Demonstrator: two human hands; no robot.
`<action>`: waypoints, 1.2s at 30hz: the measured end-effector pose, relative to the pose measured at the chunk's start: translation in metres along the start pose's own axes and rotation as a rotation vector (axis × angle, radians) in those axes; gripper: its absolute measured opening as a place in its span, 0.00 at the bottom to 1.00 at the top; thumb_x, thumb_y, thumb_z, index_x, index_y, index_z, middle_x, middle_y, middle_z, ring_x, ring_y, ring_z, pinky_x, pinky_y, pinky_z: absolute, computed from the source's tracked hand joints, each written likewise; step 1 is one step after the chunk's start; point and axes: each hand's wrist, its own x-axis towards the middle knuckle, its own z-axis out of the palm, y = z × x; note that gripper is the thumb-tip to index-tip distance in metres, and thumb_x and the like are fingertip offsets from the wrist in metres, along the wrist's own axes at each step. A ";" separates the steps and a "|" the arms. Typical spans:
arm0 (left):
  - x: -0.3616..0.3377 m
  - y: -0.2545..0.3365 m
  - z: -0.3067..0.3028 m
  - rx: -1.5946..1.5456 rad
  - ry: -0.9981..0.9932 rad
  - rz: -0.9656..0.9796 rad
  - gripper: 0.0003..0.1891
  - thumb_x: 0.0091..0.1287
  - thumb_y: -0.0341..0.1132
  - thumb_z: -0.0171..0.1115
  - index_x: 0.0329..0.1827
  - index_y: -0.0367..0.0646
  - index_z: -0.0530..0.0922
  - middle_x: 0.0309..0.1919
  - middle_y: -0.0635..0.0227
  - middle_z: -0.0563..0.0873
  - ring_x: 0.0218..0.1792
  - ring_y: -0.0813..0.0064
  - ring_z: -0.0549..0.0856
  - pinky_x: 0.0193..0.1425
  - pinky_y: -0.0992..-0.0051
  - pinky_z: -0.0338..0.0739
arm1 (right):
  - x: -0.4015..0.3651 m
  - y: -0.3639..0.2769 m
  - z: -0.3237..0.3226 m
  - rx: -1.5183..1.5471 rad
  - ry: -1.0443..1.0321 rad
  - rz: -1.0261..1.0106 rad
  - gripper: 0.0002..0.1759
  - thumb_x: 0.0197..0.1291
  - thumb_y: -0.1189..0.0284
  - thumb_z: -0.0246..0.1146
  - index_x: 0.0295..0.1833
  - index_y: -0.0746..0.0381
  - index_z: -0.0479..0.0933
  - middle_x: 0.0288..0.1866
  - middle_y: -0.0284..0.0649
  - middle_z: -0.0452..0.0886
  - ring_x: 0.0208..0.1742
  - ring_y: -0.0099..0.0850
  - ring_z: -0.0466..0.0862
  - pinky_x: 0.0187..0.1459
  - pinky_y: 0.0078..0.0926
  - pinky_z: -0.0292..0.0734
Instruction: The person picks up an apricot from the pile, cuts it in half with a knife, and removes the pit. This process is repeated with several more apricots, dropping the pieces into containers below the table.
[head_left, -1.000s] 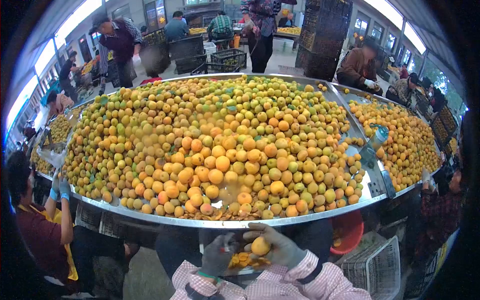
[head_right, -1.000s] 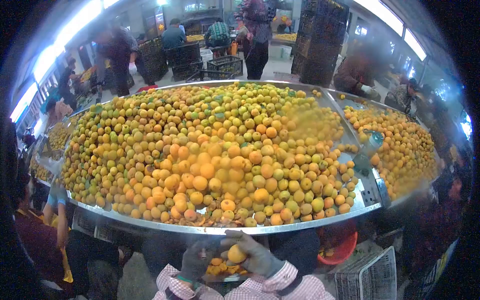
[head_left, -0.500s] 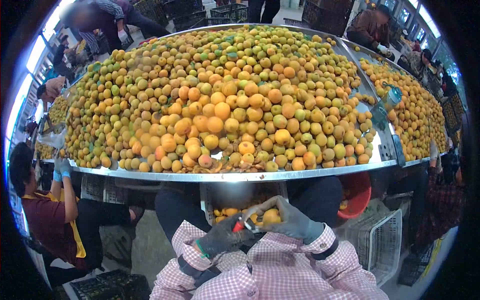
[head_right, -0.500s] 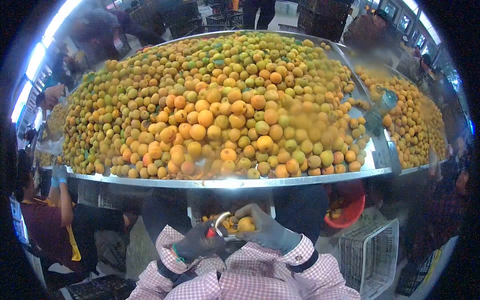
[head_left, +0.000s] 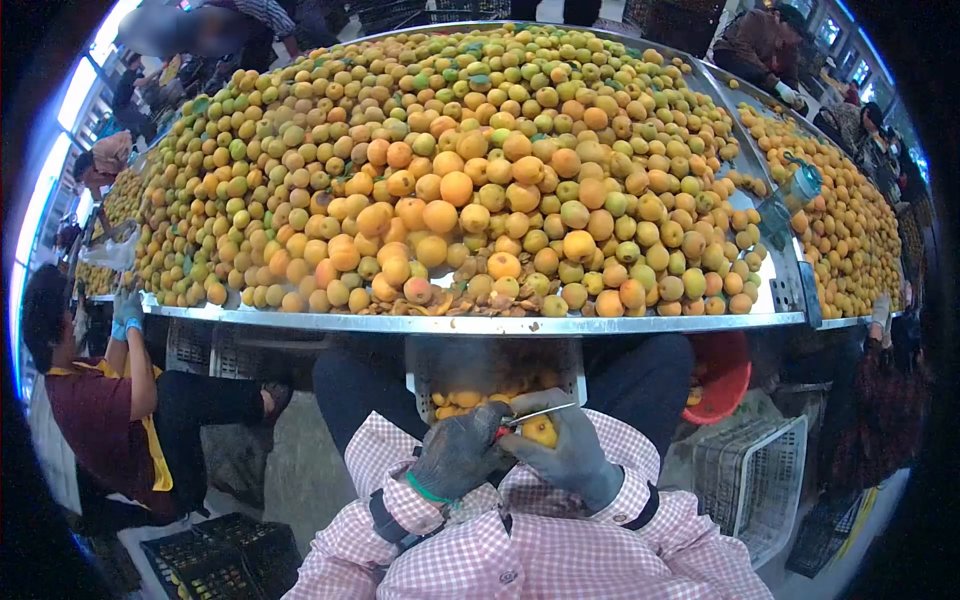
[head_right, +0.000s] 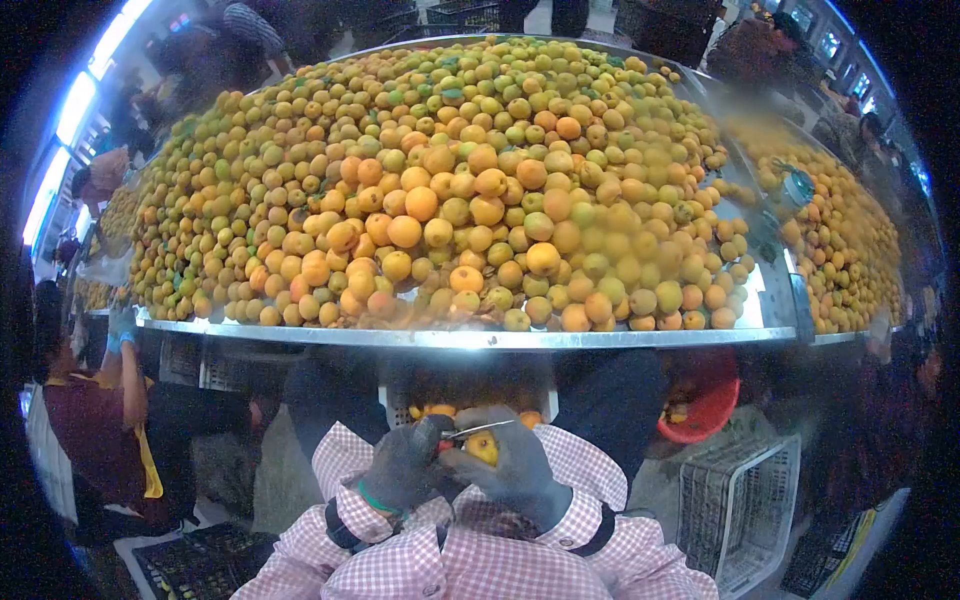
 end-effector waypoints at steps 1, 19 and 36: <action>0.000 0.001 -0.001 -0.040 0.003 -0.025 0.22 0.55 0.43 0.66 0.50 0.43 0.72 0.30 0.52 0.82 0.36 0.48 0.83 0.37 0.57 0.76 | 0.001 0.002 0.002 0.052 0.001 0.025 0.23 0.44 0.74 0.73 0.46 0.62 0.72 0.41 0.39 0.76 0.42 0.28 0.77 0.45 0.25 0.72; -0.013 -0.012 0.010 -0.393 0.069 0.061 0.21 0.54 0.39 0.71 0.44 0.42 0.70 0.31 0.55 0.81 0.33 0.57 0.85 0.34 0.64 0.77 | 0.004 -0.004 -0.019 -0.129 -0.233 -0.227 0.23 0.42 0.68 0.75 0.45 0.60 0.76 0.41 0.39 0.79 0.45 0.34 0.77 0.48 0.30 0.71; -0.020 -0.004 0.006 -0.039 -0.164 0.147 0.22 0.50 0.39 0.72 0.44 0.43 0.72 0.29 0.58 0.82 0.33 0.54 0.84 0.35 0.63 0.77 | -0.015 -0.005 -0.006 0.152 -0.196 -0.126 0.29 0.35 0.70 0.79 0.41 0.59 0.68 0.40 0.36 0.71 0.40 0.28 0.72 0.45 0.26 0.67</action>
